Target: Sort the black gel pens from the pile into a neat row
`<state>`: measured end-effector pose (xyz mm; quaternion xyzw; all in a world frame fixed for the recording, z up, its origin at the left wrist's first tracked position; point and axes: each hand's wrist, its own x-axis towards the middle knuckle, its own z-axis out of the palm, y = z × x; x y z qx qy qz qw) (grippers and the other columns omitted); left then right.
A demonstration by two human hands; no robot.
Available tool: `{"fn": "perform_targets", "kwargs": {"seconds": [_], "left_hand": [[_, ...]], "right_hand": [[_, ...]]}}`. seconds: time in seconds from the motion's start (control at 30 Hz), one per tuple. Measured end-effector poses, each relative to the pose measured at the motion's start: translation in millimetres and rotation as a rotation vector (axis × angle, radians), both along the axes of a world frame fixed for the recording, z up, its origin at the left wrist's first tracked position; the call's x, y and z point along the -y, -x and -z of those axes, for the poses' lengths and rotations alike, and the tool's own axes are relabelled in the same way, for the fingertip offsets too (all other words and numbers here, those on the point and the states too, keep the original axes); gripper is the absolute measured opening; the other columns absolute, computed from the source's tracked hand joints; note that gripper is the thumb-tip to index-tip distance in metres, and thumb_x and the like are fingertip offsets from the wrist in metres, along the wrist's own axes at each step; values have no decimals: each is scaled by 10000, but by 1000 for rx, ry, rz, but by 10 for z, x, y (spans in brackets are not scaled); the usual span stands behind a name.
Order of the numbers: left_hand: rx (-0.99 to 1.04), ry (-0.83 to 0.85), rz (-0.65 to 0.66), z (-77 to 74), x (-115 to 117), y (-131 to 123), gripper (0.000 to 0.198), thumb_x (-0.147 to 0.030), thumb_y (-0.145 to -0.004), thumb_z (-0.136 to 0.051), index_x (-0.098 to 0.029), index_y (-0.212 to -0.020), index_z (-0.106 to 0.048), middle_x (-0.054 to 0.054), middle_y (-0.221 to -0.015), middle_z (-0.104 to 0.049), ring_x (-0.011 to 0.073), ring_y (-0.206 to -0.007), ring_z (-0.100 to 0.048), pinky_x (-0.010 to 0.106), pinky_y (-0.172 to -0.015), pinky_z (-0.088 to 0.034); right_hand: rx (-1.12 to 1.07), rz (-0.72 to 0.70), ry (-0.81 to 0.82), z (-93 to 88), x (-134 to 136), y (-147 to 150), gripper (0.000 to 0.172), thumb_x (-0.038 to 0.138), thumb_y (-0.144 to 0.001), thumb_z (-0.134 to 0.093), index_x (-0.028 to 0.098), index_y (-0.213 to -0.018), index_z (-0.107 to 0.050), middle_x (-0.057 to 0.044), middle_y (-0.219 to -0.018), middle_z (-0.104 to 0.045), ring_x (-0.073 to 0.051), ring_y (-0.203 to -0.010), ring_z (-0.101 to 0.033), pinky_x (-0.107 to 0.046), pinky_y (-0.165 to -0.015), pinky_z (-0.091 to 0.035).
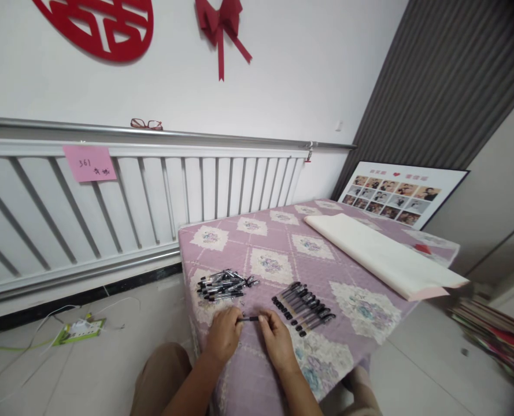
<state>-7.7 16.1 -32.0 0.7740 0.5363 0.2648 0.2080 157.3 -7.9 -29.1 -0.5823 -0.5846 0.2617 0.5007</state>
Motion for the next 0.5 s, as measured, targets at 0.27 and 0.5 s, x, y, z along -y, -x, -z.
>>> {"fn": "perform_targets", "kwargs": {"seconds": [0.27,0.5], "left_hand": [[22,-23,43,-93,47,5,147,-194,-822,-497,-232,-902,-615,5,-928,-648,186,-935,-565,321,-850,-347],[139,-45,0,9,-14,25,210,-241,-862,-441,-222,-952,-629,33,-935,-656,197,-923,-578,339,-847,-401]], "right_hand": [[42,14,-7,-44,38,12,295,444,-837,-503,199,-719,-617,-14,-673,-638,-183,-664,-586,-274,-639,-455],[-14,94,-14,12,10,-23,293,414,-838,-494,186,-901,-666,-70,-892,-707,-214,-852,-636,-318,-805,-487]]}}
